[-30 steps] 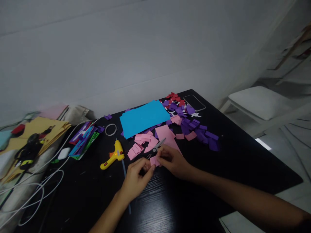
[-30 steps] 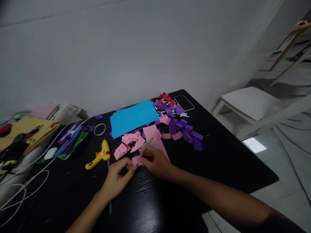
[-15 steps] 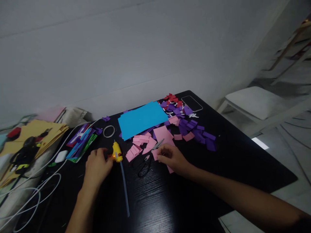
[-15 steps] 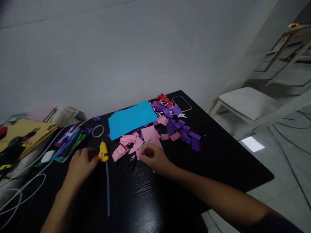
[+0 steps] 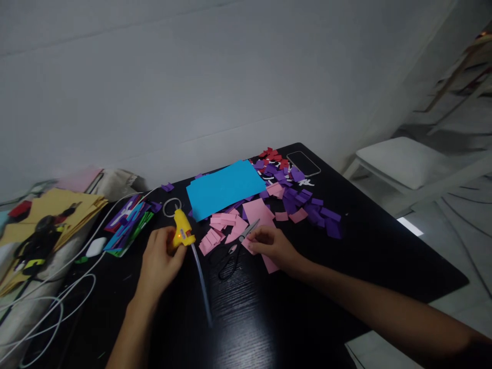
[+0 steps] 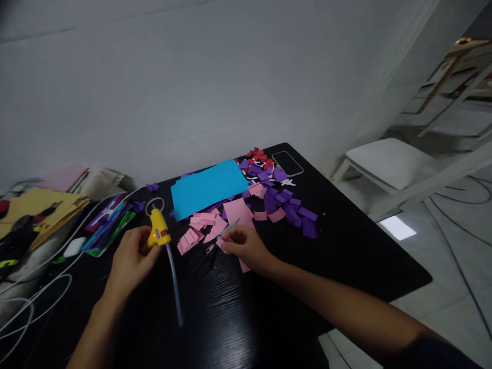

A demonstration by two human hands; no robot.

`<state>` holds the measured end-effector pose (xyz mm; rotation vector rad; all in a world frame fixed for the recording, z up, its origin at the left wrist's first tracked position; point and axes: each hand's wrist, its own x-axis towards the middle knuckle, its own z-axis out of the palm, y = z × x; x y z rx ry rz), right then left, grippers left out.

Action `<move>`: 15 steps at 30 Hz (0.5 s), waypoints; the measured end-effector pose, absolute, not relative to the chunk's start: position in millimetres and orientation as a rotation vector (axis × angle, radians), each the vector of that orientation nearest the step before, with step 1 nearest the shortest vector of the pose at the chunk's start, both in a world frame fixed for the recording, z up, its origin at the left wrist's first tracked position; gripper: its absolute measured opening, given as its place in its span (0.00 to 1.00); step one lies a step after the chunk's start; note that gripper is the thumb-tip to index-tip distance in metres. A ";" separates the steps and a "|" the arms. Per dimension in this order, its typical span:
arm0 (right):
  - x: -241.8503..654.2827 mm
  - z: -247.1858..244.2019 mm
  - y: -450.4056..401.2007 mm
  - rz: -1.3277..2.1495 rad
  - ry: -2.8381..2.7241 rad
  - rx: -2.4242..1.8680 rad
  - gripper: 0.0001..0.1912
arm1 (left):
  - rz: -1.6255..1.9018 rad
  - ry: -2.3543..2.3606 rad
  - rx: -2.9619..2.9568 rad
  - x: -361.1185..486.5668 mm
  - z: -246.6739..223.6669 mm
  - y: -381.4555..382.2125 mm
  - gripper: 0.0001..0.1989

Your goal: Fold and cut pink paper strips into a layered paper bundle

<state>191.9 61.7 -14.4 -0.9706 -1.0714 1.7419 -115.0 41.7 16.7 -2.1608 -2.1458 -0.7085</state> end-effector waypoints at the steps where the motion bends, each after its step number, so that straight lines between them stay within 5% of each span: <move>1: 191.6 -14.9 62.0 1.752 -1.058 -0.966 0.14 | -0.783 -2.092 -2.183 -112.3 18.5 40.5 0.17; 15: 192.1 -19.1 62.5 1.843 -0.949 -0.989 0.19 | -1.341 -2.097 -2.722 -82.9 18.3 25.1 0.14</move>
